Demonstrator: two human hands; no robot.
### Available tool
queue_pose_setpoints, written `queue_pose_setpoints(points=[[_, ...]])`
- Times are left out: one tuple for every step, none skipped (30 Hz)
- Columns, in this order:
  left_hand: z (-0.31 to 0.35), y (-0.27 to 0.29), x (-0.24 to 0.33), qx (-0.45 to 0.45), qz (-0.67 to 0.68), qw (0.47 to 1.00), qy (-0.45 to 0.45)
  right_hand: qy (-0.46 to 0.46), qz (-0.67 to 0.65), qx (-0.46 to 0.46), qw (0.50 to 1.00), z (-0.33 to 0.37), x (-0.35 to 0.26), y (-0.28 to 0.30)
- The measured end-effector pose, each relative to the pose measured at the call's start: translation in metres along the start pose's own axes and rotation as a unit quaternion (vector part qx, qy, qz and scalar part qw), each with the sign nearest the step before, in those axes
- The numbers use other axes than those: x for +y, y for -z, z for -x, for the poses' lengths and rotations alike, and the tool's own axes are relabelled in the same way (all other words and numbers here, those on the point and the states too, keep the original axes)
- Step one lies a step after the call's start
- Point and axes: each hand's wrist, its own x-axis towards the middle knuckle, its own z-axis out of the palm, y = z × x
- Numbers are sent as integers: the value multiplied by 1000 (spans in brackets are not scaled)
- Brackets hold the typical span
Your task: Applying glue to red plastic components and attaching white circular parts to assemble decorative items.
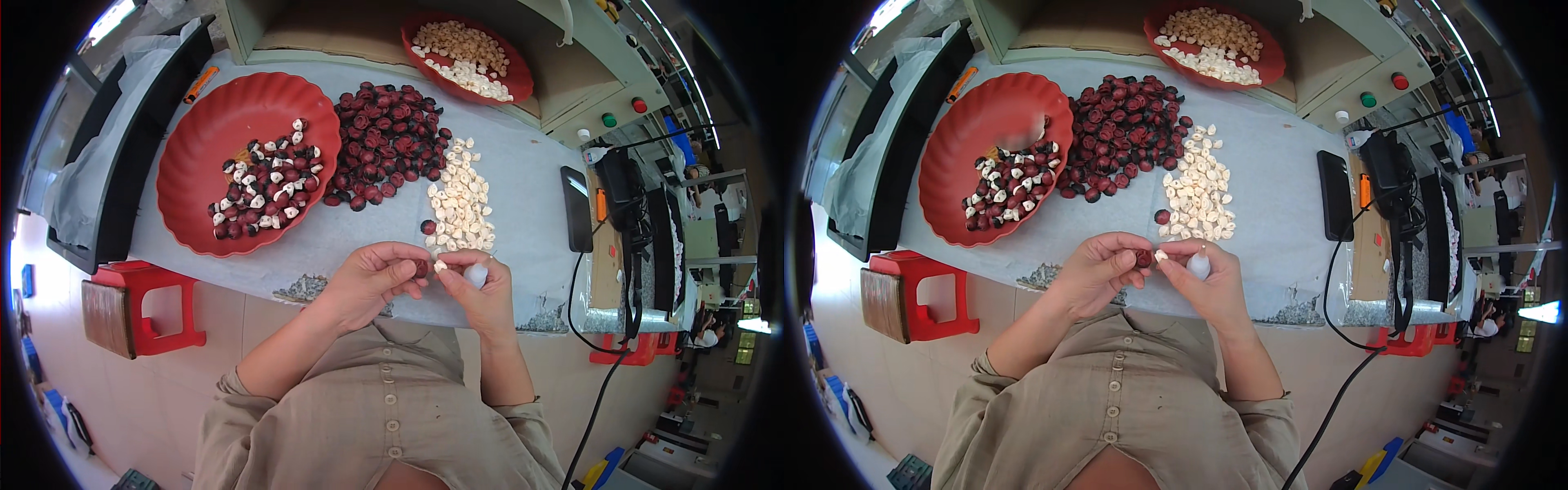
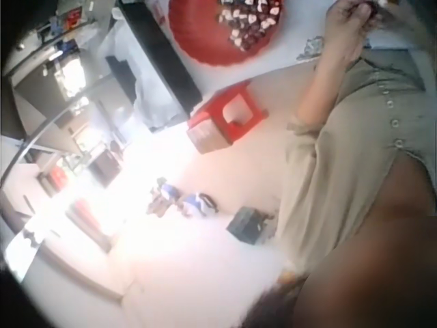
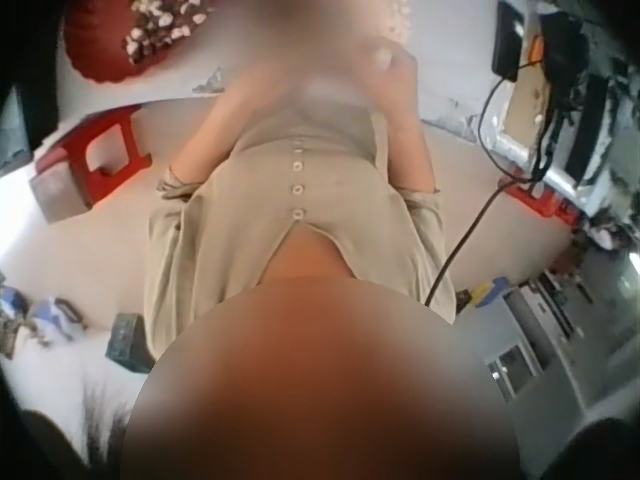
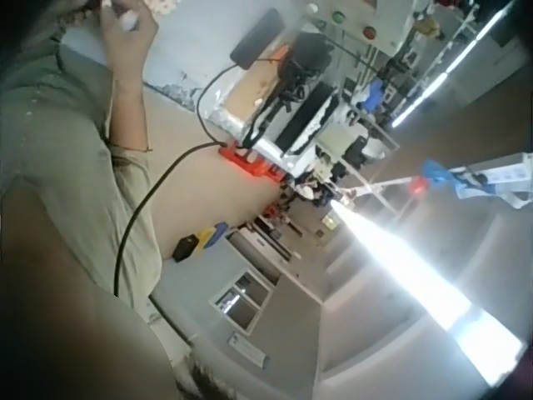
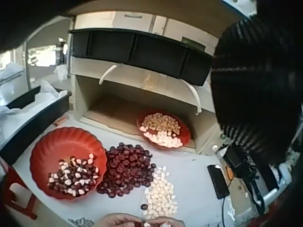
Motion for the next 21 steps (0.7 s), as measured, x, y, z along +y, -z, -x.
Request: queue_pose_setpoints(points=[[0,-1,1,-2,-5,1000,3,20,19,-3,1000,0,0,-2],[0,-1,0,-2,-5,1000,4,40,39,-5,998,-1,-1,-3],[0,0,0,-3,-5,1000,5,40,39,-4,998,-2,-1,-3],[0,0,0,-5,-5,1000,7,67,73,-25,995,-3,-2,-2],[0,0,0,-5,-5,1000,8,93,106,-46,989,-3,-2,-2],[1,-1,1,-5,-10,1000,11,93,106,-45,989,-4,-4,-2],[1,-1,1,-5,-15,1000,14,102,130,-58,985,-6,-6,-2],[0,-1,1,-5,-14,1000,14,111,154,-71,979,-7,-7,-2],[0,-1,2,-6,-18,1000,17,110,154,-71,979,-7,-8,-2],[0,-1,2,-9,-23,1000,19,115,160,-79,977,-7,-8,-2],[0,-2,2,-9,-23,1000,20,119,166,-87,975,-7,-9,-2],[0,-4,2,-8,-23,1000,18,119,166,-87,975,-7,-11,-2],[0,-4,2,-7,-22,1000,17,121,177,-91,972,-8,-12,-2],[0,-4,3,-7,-22,1000,17,123,188,-94,970,-8,-13,-1],[0,-4,3,-8,-19,1000,21,122,188,-94,970,-10,-13,0],[0,-4,4,-10,-16,1000,25,136,194,-104,966,-11,-13,0],[0,-4,4,-10,-15,1000,25,150,200,-114,962,-12,-13,1],[0,-4,4,-10,-16,999,29,150,200,-113,962,-13,-12,3],[1,-4,4,-9,-17,999,34,161,206,-122,958,-14,-11,4],[1,-4,4,-9,-16,999,34,172,211,-132,953,-15,-11,5],[0,-4,4,-7,-24,999,35,171,212,-131,953,-15,-12,6]])
